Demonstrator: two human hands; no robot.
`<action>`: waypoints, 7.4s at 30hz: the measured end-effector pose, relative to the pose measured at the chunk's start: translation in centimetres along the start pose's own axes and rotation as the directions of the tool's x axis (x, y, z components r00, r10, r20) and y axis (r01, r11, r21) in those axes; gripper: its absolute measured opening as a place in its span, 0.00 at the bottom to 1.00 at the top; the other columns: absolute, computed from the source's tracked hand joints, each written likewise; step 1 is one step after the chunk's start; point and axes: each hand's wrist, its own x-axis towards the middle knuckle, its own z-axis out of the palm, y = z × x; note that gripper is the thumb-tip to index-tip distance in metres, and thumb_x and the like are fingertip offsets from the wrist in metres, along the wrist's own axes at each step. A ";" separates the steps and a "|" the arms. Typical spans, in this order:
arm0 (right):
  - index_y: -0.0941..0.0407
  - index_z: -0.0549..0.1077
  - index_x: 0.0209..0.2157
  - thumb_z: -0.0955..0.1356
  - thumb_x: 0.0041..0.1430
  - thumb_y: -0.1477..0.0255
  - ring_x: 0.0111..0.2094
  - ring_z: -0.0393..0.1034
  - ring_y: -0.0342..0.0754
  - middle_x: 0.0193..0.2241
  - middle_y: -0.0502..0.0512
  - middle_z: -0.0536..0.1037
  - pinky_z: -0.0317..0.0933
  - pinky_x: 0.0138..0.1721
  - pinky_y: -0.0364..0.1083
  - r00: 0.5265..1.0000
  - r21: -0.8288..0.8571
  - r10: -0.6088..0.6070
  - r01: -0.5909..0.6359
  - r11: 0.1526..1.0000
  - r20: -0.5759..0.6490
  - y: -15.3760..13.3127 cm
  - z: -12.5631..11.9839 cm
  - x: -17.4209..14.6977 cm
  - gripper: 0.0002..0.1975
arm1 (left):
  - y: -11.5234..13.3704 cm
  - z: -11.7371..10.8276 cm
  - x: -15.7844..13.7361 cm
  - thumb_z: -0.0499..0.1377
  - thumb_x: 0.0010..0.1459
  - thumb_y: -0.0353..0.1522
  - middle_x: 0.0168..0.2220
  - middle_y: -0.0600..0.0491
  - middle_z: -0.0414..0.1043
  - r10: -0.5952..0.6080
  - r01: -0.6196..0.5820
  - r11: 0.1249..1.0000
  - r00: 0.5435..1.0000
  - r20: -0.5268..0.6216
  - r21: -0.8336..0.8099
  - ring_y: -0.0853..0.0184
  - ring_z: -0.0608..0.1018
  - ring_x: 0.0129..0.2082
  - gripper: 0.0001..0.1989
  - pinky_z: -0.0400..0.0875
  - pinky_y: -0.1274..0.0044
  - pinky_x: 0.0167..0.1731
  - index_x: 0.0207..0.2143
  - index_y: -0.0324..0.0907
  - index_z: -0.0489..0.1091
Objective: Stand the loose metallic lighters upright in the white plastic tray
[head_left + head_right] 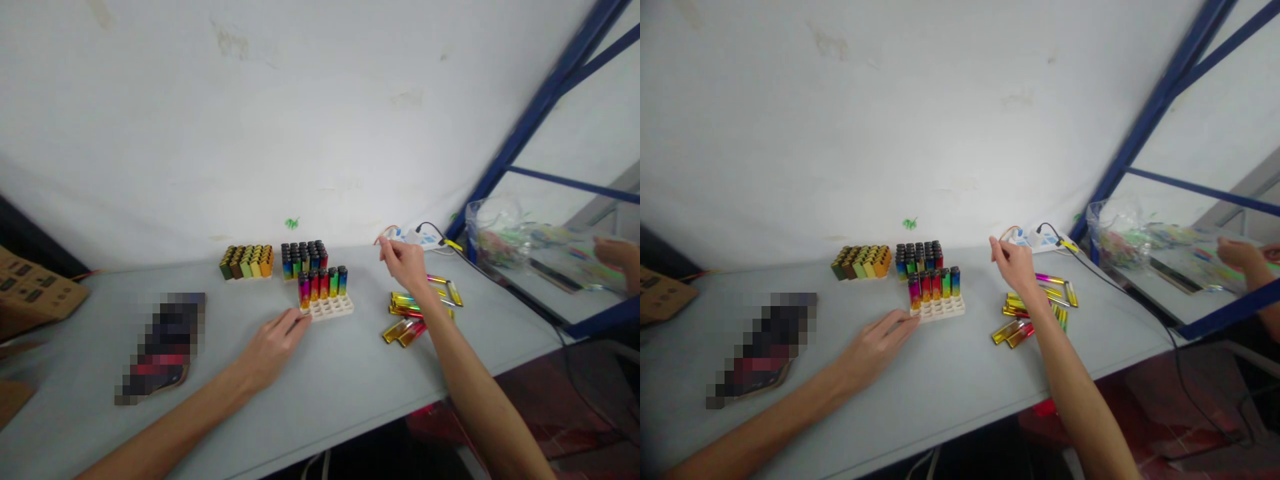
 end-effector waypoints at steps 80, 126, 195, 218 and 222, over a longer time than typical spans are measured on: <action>0.52 0.82 0.52 0.67 0.72 0.72 0.46 0.77 0.49 0.45 0.58 0.80 0.73 0.50 0.49 0.763 0.461 -0.547 0.371 0.806 0.344 -5.6 5.8 -2.0 0.13 | -0.1 0.9 0.7 0.52 0.74 0.26 0.38 0.50 0.76 -0.009 0.009 1.000 0.999 -0.034 0.008 0.64 0.81 0.36 0.08 0.79 0.73 0.38 0.45 0.39 0.72; 0.55 0.80 0.42 0.72 0.66 0.63 0.32 0.76 0.47 0.38 0.55 0.82 0.70 0.36 0.46 0.809 0.218 -0.278 0.190 0.957 0.518 -3.8 -1.6 0.1 0.10 | -0.6 1.5 1.0 0.56 0.71 0.25 0.36 0.50 0.73 -0.038 0.037 0.999 0.999 -0.038 -0.012 0.61 0.76 0.37 0.07 0.76 0.68 0.42 0.39 0.41 0.73; 0.58 0.79 0.46 0.68 0.70 0.64 0.44 0.74 0.54 0.42 0.62 0.78 0.68 0.49 0.50 0.943 -0.109 0.090 -0.057 0.992 0.321 9.0 1.5 -6.3 0.13 | -1.6 1.6 1.0 0.48 0.76 0.29 0.35 0.51 0.74 0.018 -0.009 0.996 0.994 -0.105 0.085 0.64 0.79 0.33 0.14 0.76 0.73 0.36 0.40 0.41 0.73; 0.55 0.73 0.58 0.62 0.75 0.59 0.52 0.76 0.54 0.54 0.61 0.81 0.69 0.57 0.53 0.815 0.408 -0.372 0.186 0.894 0.444 -4.8 2.4 -0.7 0.20 | -0.9 1.9 0.5 0.54 0.73 0.26 0.36 0.51 0.73 -0.050 0.051 0.996 0.999 -0.004 0.069 0.63 0.78 0.35 0.08 0.77 0.71 0.37 0.40 0.40 0.72; 0.54 0.75 0.52 0.69 0.70 0.60 0.40 0.78 0.51 0.44 0.57 0.83 0.72 0.44 0.49 0.835 0.360 -0.342 0.188 0.914 0.432 -3.8 3.1 -1.9 0.15 | -0.7 1.5 0.8 0.51 0.74 0.26 0.36 0.50 0.73 -0.055 0.055 0.996 0.998 0.001 0.070 0.63 0.78 0.35 0.12 0.77 0.70 0.38 0.40 0.40 0.73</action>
